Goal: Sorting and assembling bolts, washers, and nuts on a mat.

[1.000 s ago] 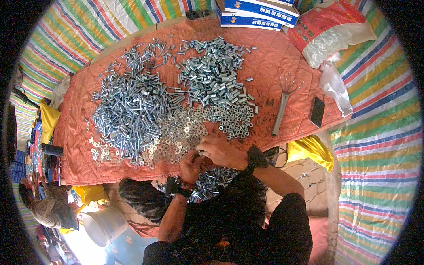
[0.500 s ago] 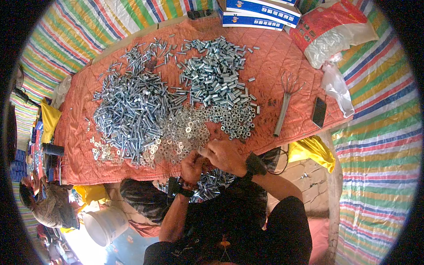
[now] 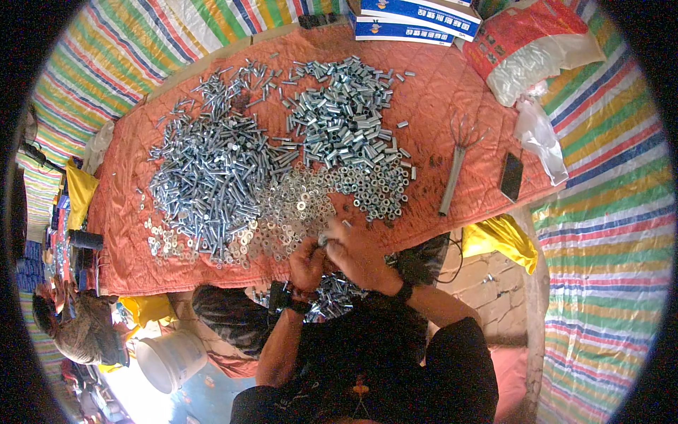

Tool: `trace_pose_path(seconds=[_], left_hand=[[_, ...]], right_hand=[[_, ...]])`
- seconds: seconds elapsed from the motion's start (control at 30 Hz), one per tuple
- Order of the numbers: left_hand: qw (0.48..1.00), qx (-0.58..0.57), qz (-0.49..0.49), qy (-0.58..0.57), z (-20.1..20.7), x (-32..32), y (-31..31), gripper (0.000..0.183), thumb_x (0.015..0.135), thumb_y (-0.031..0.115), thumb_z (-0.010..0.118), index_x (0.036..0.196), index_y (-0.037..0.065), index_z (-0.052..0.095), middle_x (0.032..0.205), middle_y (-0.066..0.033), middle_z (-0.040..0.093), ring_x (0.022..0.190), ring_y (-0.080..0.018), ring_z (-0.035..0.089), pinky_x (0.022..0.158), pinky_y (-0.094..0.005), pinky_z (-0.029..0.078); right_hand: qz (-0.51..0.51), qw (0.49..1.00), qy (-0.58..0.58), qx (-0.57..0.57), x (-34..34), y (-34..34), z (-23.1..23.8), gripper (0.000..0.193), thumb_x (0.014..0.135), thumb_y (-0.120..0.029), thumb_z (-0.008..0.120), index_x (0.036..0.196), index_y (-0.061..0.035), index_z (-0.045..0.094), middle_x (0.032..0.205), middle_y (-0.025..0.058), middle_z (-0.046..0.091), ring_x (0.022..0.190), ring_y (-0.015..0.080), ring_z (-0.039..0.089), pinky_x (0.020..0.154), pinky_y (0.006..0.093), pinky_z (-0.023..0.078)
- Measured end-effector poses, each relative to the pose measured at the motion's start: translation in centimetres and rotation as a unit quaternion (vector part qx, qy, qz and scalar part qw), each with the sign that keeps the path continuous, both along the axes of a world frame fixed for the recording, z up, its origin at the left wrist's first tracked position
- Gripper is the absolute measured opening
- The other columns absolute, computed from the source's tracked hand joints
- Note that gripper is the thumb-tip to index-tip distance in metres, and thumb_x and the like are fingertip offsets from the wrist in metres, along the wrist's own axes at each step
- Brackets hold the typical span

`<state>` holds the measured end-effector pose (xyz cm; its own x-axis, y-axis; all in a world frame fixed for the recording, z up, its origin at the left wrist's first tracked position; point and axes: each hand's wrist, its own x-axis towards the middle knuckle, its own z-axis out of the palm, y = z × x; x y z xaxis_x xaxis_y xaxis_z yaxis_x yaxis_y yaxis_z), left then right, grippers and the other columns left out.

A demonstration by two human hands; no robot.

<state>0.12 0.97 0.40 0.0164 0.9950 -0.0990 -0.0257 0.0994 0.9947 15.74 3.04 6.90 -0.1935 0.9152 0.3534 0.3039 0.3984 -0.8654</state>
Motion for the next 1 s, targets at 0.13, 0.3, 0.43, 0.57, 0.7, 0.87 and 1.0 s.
trace_pose_path(seconds=[0.13,0.3,0.43,0.57,0.7,0.87,1.0], left_hand=[[0.999,-0.044,-0.002,-0.022,0.8,0.0,-0.4,0.012,0.088,0.0,0.051,0.098,-0.002,0.058,0.074,-0.0031,0.061,0.058,-0.0075,0.056,0.049,-0.0236,0.046],[0.999,-0.014,0.027,-0.019,0.7,0.5,0.0,0.003,0.087,0.0,0.055,0.089,0.001,0.058,0.062,-0.0018,0.058,0.047,-0.0071,0.054,0.041,-0.0224,0.043],[0.999,0.027,0.03,-0.007,0.1,0.3,-0.3,0.007,0.087,0.0,0.055,0.092,0.001,0.06,0.063,-0.0013,0.058,0.049,-0.0055,0.054,0.043,-0.0218,0.044],[0.988,0.116,-0.018,0.099,-0.2,0.2,0.0,0.021,0.081,-0.002,0.06,0.101,0.002,0.063,0.071,-0.0065,0.063,0.057,-0.0169,0.06,0.053,-0.029,0.048],[0.962,0.176,-0.121,0.168,0.5,0.8,-2.0,0.029,0.075,-0.001,0.067,0.104,0.005,0.065,0.085,-0.0116,0.067,0.072,-0.028,0.064,0.064,-0.0353,0.05],[0.979,0.092,-0.068,0.166,0.7,-1.9,-3.4,0.024,0.079,0.002,0.067,0.102,0.004,0.065,0.087,-0.0134,0.068,0.076,-0.025,0.067,0.066,-0.0322,0.052],[0.913,0.203,0.111,0.335,-0.4,-10.3,0.3,0.02,0.078,-0.003,0.059,0.097,0.002,0.066,0.084,-0.0143,0.068,0.07,-0.0264,0.066,0.062,-0.0339,0.053]], right_hand=[[0.112,0.984,0.03,-0.137,1.1,-0.9,1.3,0.045,0.097,-0.021,0.043,0.132,0.0068,0.038,0.088,0.0105,0.062,0.079,0.0194,0.058,0.076,0.0306,0.044],[0.085,0.991,-0.087,-0.063,0.6,-0.1,0.7,0.029,0.093,-0.021,0.052,0.112,0.0,0.058,0.08,0.0107,0.061,0.07,0.0223,0.06,0.066,0.0347,0.047],[0.062,0.985,-0.042,-0.155,0.7,-0.5,1.1,0.021,0.087,-0.02,0.062,0.096,-0.0018,0.065,0.069,0.0108,0.06,0.057,0.0191,0.057,0.053,0.0324,0.043],[-0.023,0.989,-0.144,-0.008,1.6,1.6,-2.4,0.026,0.084,-0.024,0.065,0.097,-0.0012,0.063,0.079,0.0145,0.063,0.068,0.0308,0.062,0.059,0.0385,0.047],[-0.047,0.95,-0.302,-0.061,1.4,2.4,-4.3,0.022,0.081,-0.024,0.067,0.094,-0.0065,0.061,0.084,0.0134,0.062,0.076,0.0338,0.062,0.065,0.0421,0.048],[-0.013,0.954,-0.295,-0.059,2.1,2.8,-4.4,0.024,0.08,-0.023,0.067,0.094,-0.0061,0.058,0.088,0.0135,0.06,0.073,0.0359,0.061,0.061,0.0457,0.047],[0.011,0.964,-0.254,-0.07,2.6,2.8,-4.5,0.024,0.08,-0.022,0.067,0.095,-0.0048,0.059,0.09,0.0134,0.062,0.076,0.0351,0.061,0.063,0.0444,0.048]])
